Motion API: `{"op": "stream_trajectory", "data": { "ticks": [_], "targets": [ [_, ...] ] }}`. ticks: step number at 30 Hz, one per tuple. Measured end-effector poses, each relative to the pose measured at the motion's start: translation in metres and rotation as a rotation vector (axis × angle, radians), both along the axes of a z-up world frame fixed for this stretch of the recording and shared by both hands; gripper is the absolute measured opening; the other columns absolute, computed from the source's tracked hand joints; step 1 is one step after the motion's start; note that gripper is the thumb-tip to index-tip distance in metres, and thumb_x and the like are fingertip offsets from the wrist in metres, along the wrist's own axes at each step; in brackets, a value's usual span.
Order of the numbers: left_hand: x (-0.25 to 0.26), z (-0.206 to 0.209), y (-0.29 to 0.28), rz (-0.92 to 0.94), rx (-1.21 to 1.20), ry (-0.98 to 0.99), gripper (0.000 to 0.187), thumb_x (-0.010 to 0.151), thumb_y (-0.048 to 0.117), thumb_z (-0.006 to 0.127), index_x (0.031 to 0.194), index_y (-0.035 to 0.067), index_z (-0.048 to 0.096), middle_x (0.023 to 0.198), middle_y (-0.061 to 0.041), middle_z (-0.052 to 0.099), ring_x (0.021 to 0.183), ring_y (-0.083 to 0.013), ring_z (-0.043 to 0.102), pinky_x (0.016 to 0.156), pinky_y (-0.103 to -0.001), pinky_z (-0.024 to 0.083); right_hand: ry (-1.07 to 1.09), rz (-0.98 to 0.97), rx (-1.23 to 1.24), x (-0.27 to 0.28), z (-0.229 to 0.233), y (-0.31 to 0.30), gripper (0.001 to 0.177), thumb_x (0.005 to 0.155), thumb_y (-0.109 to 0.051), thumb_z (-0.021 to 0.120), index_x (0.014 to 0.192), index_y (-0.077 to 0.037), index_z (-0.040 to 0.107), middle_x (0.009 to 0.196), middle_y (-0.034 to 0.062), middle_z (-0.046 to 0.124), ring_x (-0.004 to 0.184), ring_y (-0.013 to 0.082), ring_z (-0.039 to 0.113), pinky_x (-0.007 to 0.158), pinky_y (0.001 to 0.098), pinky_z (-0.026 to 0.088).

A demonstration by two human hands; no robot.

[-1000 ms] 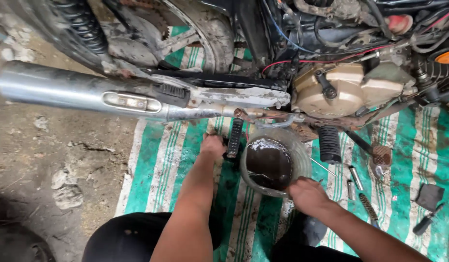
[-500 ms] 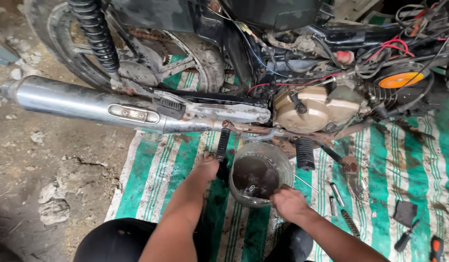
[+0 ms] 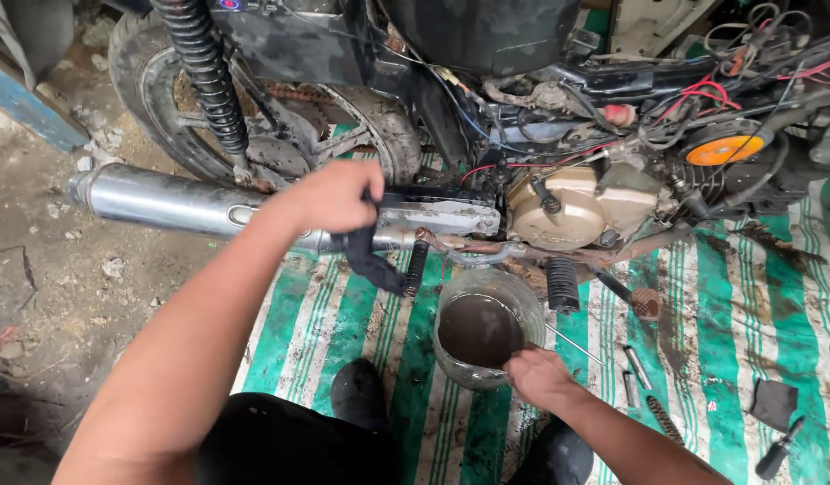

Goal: The person works on a motorcycle engine, using a screwdriver to loosen and remove a bolt from the engine casing. They then use a brush to clean the area around the bolt hole and dip the brush into a container of dark liquid.

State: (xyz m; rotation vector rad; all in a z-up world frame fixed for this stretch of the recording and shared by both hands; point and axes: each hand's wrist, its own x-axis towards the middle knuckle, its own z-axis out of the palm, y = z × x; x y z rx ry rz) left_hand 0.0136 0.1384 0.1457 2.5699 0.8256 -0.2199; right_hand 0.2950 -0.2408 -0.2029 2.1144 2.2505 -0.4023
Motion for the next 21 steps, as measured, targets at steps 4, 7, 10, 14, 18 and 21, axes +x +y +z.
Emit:
{"op": "stream_trajectory", "data": {
  "ticks": [4, 7, 10, 14, 18, 21],
  "targets": [
    [0.014, -0.013, 0.038, 0.161, 0.093, -0.359, 0.041, 0.086, 0.007, 0.074, 0.126, 0.007, 0.067, 0.123, -0.016, 0.077, 0.109, -0.0375, 0.073, 0.097, -0.047, 0.057, 0.023, -0.003, 0.013, 0.000, 0.000, 0.003, 0.021, 0.090, -0.027, 0.074, 0.110, -0.025, 0.080, 0.111, -0.0041, 0.077, 0.111, 0.0222, 0.069, 0.104, 0.0427, 0.051],
    [0.026, -0.059, 0.050, 0.181, 0.282, -0.276, 0.051, 0.092, 0.013, 0.076, 0.141, 0.006, 0.067, 0.138, -0.022, 0.067, 0.123, -0.0471, 0.067, 0.107, -0.055, 0.055, 0.034, 0.023, 0.157, 0.000, -0.018, -0.003, 0.018, 0.087, -0.026, 0.075, 0.104, -0.026, 0.080, 0.106, -0.0059, 0.078, 0.107, 0.0221, 0.070, 0.099, 0.0429, 0.053],
    [0.031, -0.054, 0.021, 0.223, 0.377, -0.076, 0.035, 0.095, 0.023, 0.072, 0.126, 0.007, 0.076, 0.125, -0.024, 0.073, 0.110, -0.0513, 0.072, 0.096, -0.059, 0.060, 0.028, 0.109, 0.306, 0.004, -0.019, -0.003, 0.019, 0.083, -0.029, 0.079, 0.102, -0.025, 0.078, 0.104, -0.0027, 0.077, 0.102, 0.0247, 0.071, 0.098, 0.0452, 0.054],
    [0.038, 0.022, -0.079, 0.083, 0.026, 0.287, 0.046, 0.096, 0.042, 0.064, 0.112, 0.006, 0.088, 0.117, -0.022, 0.084, 0.120, -0.0469, 0.078, 0.102, -0.061, 0.062, 0.022, 0.144, 0.225, -0.001, -0.002, -0.001, 0.008, 0.083, -0.029, 0.080, 0.089, -0.024, 0.076, 0.094, 0.0001, 0.075, 0.090, 0.0299, 0.071, 0.083, 0.0440, 0.057],
    [0.055, -0.044, -0.149, -0.154, -0.285, 0.423, 0.043, 0.099, 0.036, 0.058, 0.104, 0.004, 0.087, 0.091, -0.019, 0.084, 0.101, -0.0409, 0.083, 0.104, -0.051, 0.064, 0.043, -0.054, 0.052, -0.014, -0.012, 0.001, 0.042, 0.102, -0.046, 0.057, 0.061, -0.039, 0.060, 0.066, -0.0111, 0.068, 0.073, 0.0141, 0.072, 0.063, 0.0273, 0.051],
    [0.061, -0.144, -0.163, -0.136, -0.286, 0.330, 0.060, 0.100, 0.048, 0.063, 0.123, -0.004, 0.081, 0.120, -0.029, 0.081, 0.122, -0.0492, 0.076, 0.105, -0.062, 0.061, -0.172, 0.059, 0.211, -0.016, -0.022, -0.002, 0.029, 0.093, -0.040, 0.056, 0.069, -0.037, 0.072, 0.068, -0.0110, 0.073, 0.066, 0.0132, 0.072, 0.056, 0.0320, 0.054]
  ]
}}
